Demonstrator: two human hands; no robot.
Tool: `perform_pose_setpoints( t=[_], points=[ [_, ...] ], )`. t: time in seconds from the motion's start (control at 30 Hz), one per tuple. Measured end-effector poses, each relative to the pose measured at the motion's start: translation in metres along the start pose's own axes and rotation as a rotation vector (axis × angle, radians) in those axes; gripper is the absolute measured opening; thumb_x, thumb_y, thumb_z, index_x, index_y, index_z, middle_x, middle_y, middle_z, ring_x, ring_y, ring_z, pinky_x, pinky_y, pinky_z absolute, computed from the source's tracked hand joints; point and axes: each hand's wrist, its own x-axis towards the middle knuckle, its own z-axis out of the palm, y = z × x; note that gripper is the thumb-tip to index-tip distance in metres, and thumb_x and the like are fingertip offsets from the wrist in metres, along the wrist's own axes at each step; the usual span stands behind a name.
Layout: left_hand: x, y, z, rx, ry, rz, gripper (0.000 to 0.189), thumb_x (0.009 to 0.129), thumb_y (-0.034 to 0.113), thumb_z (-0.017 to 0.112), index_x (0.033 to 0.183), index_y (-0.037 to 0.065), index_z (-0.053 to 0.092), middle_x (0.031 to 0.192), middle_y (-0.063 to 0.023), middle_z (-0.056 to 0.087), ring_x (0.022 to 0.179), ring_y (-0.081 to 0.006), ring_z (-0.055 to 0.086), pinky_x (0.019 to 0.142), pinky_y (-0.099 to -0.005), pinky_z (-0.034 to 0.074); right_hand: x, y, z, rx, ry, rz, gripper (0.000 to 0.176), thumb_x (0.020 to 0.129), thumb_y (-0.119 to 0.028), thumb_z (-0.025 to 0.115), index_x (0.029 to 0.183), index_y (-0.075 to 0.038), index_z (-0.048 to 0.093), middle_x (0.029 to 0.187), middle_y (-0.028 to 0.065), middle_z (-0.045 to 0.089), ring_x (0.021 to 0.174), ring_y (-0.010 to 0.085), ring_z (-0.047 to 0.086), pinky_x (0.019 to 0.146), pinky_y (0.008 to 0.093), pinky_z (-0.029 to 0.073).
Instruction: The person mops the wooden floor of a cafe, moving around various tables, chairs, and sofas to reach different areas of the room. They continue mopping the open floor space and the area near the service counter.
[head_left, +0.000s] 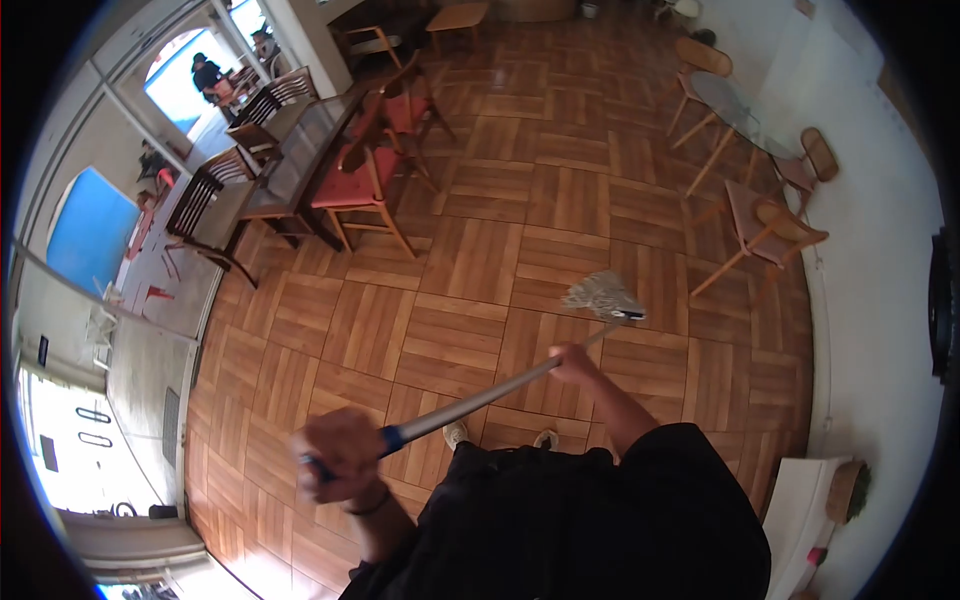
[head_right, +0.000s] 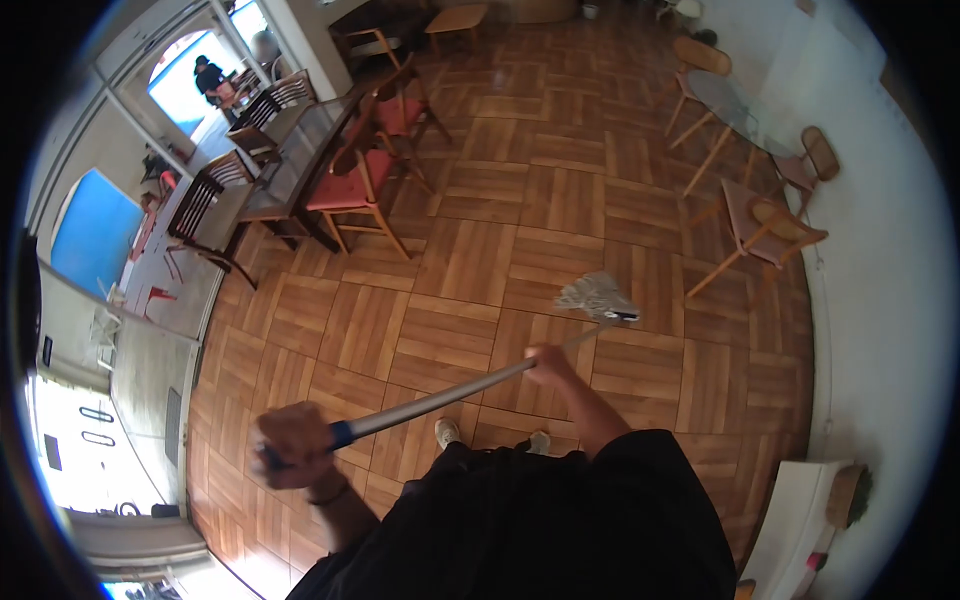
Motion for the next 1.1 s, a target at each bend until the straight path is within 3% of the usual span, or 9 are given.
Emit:
perform_pose_setpoints(
  t=[0.2, 0.27, 0.47, 0.7, 0.83, 0.9, 0.93, 1.0, 1.1],
  points=[
    [-0.021, -0.097, 0.076, -0.206, -0.227, -0.492, 0.03, 0.084, 0.018, 0.062, 0.061, 0.006, 0.047, 0.057, -0.0057, 0.052, 0.052, -0.0199, 0.05, 0.053, -0.0354, 0.038, -0.086, 0.144, -0.062, -0.122, 0.475, 0.048, 0.012, 0.074, -0.011, 0.069, 0.075, -0.006, 0.057, 0.074, 0.016, 0.062, 0.074, 0.0361, 0.064, 0.063, 0.0443, 0.047],
    [-0.031, -0.112, 0.078, -0.204, -0.326, -0.561, 0.029, 0.083, 0.013, 0.061, 0.06, 0.005, 0.046, 0.059, -0.0068, 0.053, 0.055, -0.0205, 0.05, 0.054, -0.0352, 0.037, -0.103, 0.186, -0.055, -0.065, 0.486, 0.221, 0.016, 0.074, -0.011, 0.07, 0.076, -0.006, 0.055, 0.077, 0.0173, 0.062, 0.077, 0.0368, 0.064, 0.068, 0.0441, 0.048],
    [-0.039, -0.082, 0.027, -0.143, -0.335, -0.611, 0.032, 0.086, 0.013, 0.057, 0.058, 0.004, 0.047, 0.056, -0.0089, 0.053, 0.053, -0.0222, 0.05, 0.058, -0.0356, 0.039, -0.106, 0.131, -0.026, -0.141, 0.41, 0.363, 0.026, 0.072, -0.018, 0.077, 0.074, -0.005, 0.055, 0.08, 0.0174, 0.062, 0.078, 0.0361, 0.064, 0.066, 0.0455, 0.05],
    [0.018, 0.063, -0.117, 0.024, -0.153, -0.383, 0.031, 0.081, 0.015, 0.059, 0.055, 0.002, 0.048, 0.051, -0.0108, 0.051, 0.044, -0.0249, 0.049, 0.051, -0.039, 0.041, 0.012, -0.073, 0.083, -0.143, 0.402, 0.249, 0.031, 0.075, -0.029, 0.077, 0.071, -0.006, 0.057, 0.079, 0.0151, 0.062, 0.077, 0.0376, 0.063, 0.064, 0.0483, 0.05],
    [0.052, 0.165, -0.188, 0.134, -0.142, -0.198, 0.025, 0.076, 0.011, 0.056, 0.054, 0.006, 0.047, 0.045, -0.0087, 0.049, 0.032, -0.0215, 0.044, 0.04, -0.0361, 0.043, 0.078, -0.184, 0.173, -0.339, 0.232, -0.048, 0.02, 0.078, -0.03, 0.071, 0.077, -0.013, 0.062, 0.075, 0.0105, 0.06, 0.078, 0.0355, 0.061, 0.066, 0.052, 0.048],
    [0.055, 0.222, -0.217, 0.2, -0.14, -0.145, 0.029, 0.078, 0.019, 0.055, 0.053, 0.01, 0.042, 0.043, -0.0029, 0.044, 0.033, -0.0162, 0.04, 0.041, -0.0314, 0.037, 0.089, -0.247, 0.216, -0.372, 0.284, -0.561, 0.015, 0.067, -0.025, 0.071, 0.08, -0.019, 0.068, 0.075, 0.0043, 0.058, 0.077, 0.0302, 0.06, 0.063, 0.0466, 0.049],
    [0.048, 0.258, -0.23, 0.229, -0.132, -0.112, 0.031, 0.078, 0.023, 0.054, 0.053, 0.013, 0.039, 0.043, 0.0, 0.041, 0.033, -0.0135, 0.039, 0.041, -0.029, 0.034, 0.095, -0.286, 0.229, -0.273, 0.247, -0.651, 0.016, 0.067, -0.021, 0.07, 0.069, -0.012, 0.057, 0.072, 0.006, 0.056, 0.076, 0.0302, 0.059, 0.065, 0.0443, 0.048],
    [0.029, 0.331, -0.244, 0.287, -0.094, -0.032, 0.036, 0.08, 0.031, 0.053, 0.052, 0.017, 0.035, 0.041, 0.0057, 0.036, 0.034, -0.0082, 0.035, 0.042, -0.0242, 0.029, 0.09, -0.375, 0.236, -0.135, 0.338, -0.697, 0.017, 0.062, -0.02, 0.07, 0.059, -0.013, 0.055, 0.069, 0.004, 0.054, 0.073, 0.0269, 0.057, 0.063, 0.0427, 0.048],
    [0.025, 0.399, -0.231, 0.527, 0.124, 0.298, 0.034, 0.088, 0.034, 0.053, 0.058, 0.023, 0.041, 0.046, 0.0095, 0.042, 0.04, -0.0051, 0.039, 0.044, -0.0242, 0.03, 0.096, -0.429, 0.287, 0.166, 0.044, -0.702, 0.022, 0.076, -0.023, 0.069, 0.062, -0.009, 0.059, 0.071, 0.0064, 0.057, 0.076, 0.0293, 0.061, 0.069, 0.0454, 0.05]
  ],
)
